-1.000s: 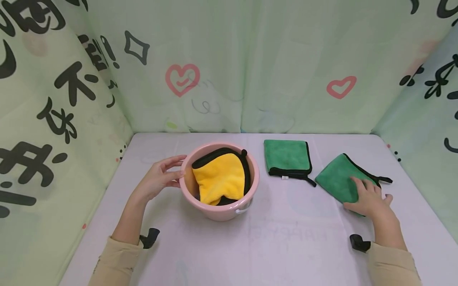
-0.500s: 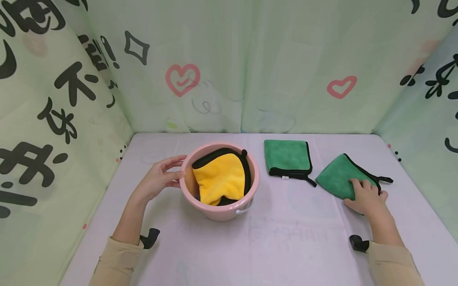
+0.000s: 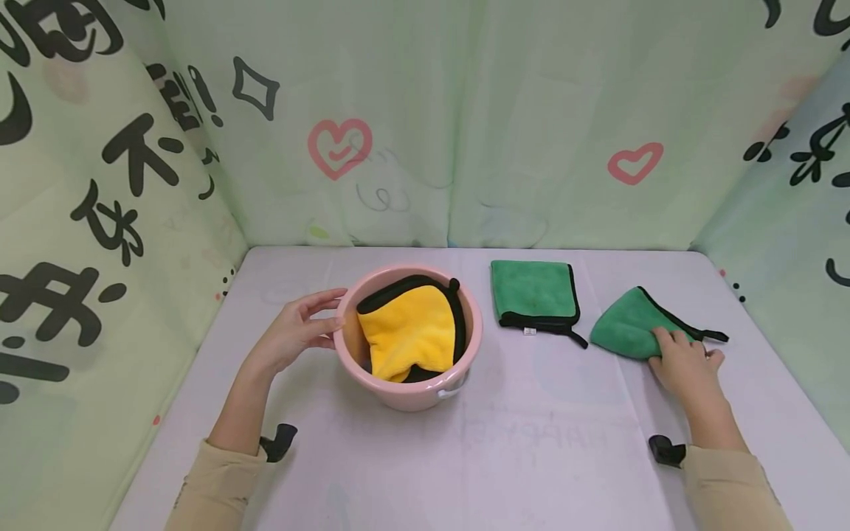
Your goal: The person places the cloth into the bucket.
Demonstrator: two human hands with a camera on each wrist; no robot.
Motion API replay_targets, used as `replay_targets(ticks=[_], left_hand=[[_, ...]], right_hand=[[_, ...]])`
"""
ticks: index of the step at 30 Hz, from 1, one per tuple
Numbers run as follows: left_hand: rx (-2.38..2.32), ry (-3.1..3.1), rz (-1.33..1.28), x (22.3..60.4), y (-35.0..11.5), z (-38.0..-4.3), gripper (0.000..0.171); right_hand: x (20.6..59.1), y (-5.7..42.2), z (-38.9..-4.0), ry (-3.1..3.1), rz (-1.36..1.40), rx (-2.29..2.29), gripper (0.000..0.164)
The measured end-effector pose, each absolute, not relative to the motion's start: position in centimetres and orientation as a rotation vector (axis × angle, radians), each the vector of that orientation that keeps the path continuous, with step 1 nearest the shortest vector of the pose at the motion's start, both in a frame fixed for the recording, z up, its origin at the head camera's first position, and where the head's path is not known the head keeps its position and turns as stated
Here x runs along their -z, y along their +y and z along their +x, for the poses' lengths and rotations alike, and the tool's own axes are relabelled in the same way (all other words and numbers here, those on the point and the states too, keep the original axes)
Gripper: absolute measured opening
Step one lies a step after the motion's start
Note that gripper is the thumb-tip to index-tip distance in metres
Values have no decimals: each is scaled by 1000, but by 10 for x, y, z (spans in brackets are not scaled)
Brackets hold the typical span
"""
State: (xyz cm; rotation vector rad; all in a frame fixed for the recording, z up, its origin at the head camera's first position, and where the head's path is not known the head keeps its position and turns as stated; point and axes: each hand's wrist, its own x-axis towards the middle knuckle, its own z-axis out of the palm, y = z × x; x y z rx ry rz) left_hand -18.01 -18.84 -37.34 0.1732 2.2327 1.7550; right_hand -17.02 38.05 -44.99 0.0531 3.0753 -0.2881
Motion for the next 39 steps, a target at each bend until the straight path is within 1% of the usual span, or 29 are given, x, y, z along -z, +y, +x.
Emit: replay_targets(ticks=[14, 21, 26, 33, 39], left_hand=[[-1753, 2233, 178, 374, -189, -181, 58], [-1753, 2235, 185, 375, -189, -182, 58], [-1753, 2233, 181, 375, -189, -182, 58], [-1753, 2238, 180, 375, -188, -181, 58], [-1747, 2243, 171, 375, -188, -181, 59]], right_hand=[[447, 380, -172, 3315, 94, 379, 40], [433, 379, -173, 3440, 136, 444, 36], [421, 374, -174, 3482, 148, 435, 37], [407, 362, -179, 3600, 49, 459, 35], [385, 342, -189, 3667, -83, 450, 36]])
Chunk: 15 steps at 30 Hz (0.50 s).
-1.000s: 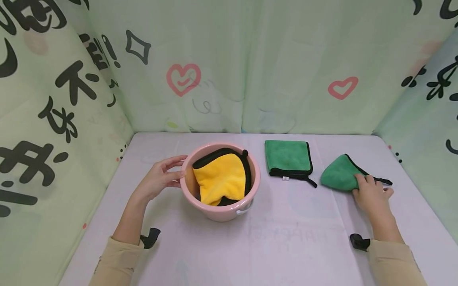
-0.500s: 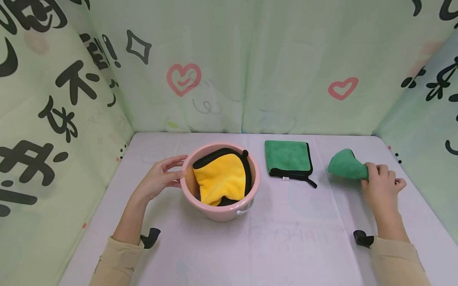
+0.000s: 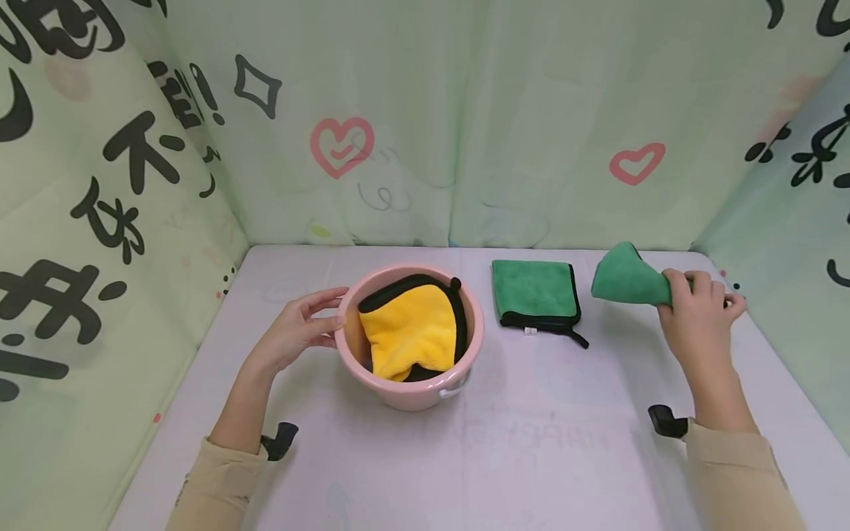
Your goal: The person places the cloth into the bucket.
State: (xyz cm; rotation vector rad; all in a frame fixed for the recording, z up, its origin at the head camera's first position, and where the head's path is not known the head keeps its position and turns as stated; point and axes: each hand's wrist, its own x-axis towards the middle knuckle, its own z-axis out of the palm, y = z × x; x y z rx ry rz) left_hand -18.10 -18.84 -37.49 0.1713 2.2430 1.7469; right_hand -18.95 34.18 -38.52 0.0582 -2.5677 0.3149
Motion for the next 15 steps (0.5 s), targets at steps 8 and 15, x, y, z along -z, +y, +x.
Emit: replay_targets(ticks=[8, 15], left_hand=[[-1749, 2245, 174, 375, -188, -181, 59], [-1754, 2237, 171, 375, -189, -181, 58]], right_hand=[[354, 307, -203, -2497, 201, -274, 33], [340, 273, -213, -2390, 387, -257, 30]])
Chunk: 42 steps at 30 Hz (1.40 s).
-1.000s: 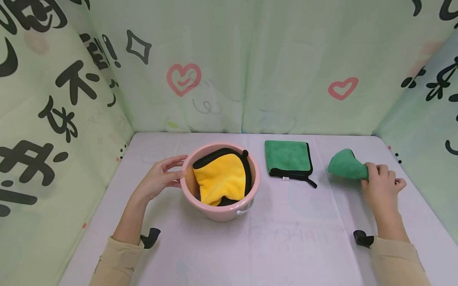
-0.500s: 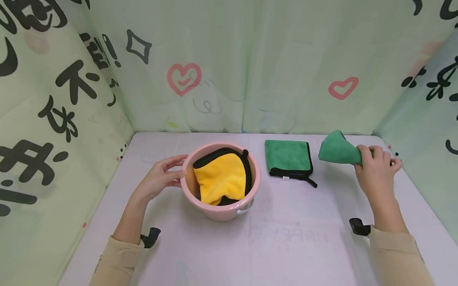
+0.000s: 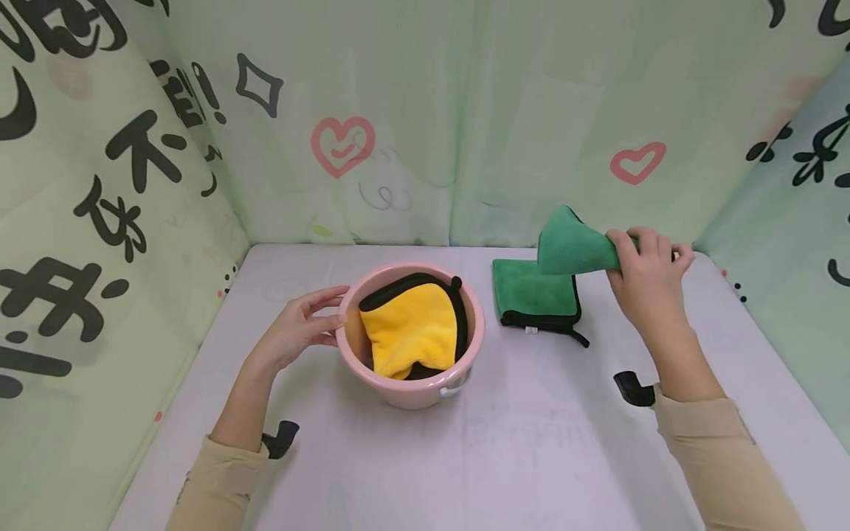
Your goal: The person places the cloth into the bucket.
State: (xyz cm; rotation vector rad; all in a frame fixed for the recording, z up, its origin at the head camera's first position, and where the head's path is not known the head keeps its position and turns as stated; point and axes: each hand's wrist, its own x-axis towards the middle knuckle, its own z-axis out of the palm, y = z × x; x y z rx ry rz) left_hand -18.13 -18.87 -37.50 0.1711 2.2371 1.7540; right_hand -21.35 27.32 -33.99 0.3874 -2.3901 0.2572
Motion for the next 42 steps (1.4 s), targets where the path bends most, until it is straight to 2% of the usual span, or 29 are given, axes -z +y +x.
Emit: replay_targets(ticks=[4, 13, 21, 29, 42], left_hand=[[-1756, 2231, 169, 375, -188, -182, 58], [-1749, 2243, 168, 375, -188, -180, 58], [-1751, 2238, 171, 374, -189, -180, 59], [-1769, 2210, 181, 375, -189, -181, 57], [-1800, 2176, 179, 374, -190, -182, 57]], right_hand=[[333, 252, -217, -2319, 470, -268, 29], [318, 208, -217, -2277, 615, -287, 43], [315, 168, -213, -2186, 790, -254, 44], [321, 135, -205, -2139, 918, -253, 41], [339, 107, -193, -2171, 1123, -191, 50]])
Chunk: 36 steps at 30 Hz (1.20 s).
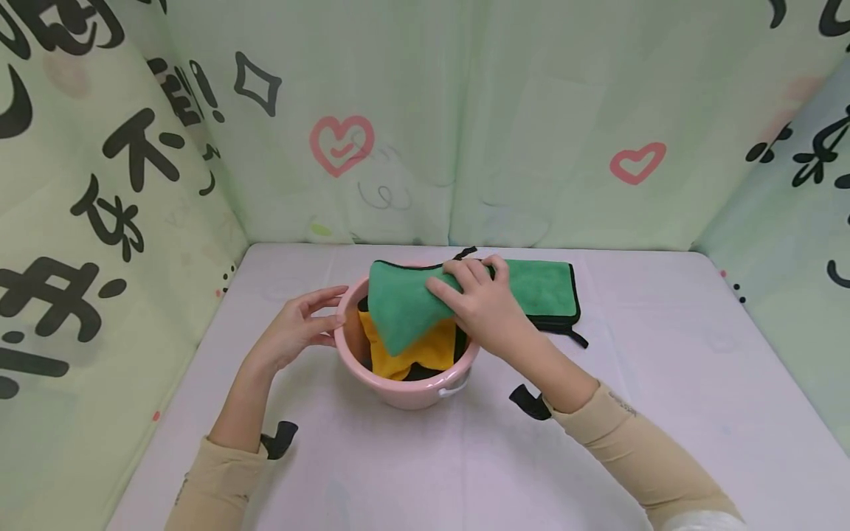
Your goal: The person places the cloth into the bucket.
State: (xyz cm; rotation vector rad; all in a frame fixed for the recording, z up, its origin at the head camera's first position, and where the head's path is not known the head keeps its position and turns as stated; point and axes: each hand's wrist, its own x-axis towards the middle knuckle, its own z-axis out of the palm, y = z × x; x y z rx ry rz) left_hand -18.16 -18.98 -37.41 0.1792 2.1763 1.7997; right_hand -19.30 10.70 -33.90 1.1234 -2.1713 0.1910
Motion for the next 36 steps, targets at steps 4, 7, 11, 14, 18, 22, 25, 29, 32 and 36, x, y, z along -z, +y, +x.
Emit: replay_targets(ticks=[4, 7, 11, 14, 18, 22, 25, 29, 32, 36], left_hand=[[-1812, 2163, 192, 374, -190, -182, 57], [-1814, 2165, 198, 375, -190, -182, 57], [-1805, 2180, 199, 375, -191, -182, 57], [-1804, 2186, 197, 375, -190, -182, 57], [-1813, 2180, 199, 376, -190, -182, 57], [-1820, 2172, 204, 375, -190, -182, 57], [-1828, 2161, 204, 375, -190, -182, 57], [-1834, 2148, 205, 375, -190, -181, 57], [-1832, 2146, 206, 375, -190, -181, 57], [-1831, 2140, 207, 375, -190, -181, 58]], right_hand=[[345, 100, -189, -2215, 1182, -135, 41], [347, 96, -186, -2277, 1226, -79, 35], [347, 94, -184, -2349, 1275, -15, 32], [347, 93, -184, -2387, 1309, 24, 30], [345, 91, -185, -2437, 1365, 97, 30], [343, 87, -185, -2477, 1415, 174, 31], [343, 84, -186, -2491, 1448, 218, 32], [344, 79, -189, -2516, 1493, 260, 32], [345, 76, -191, -2559, 1518, 271, 31], [344, 72, -193, -2642, 1542, 309, 33]])
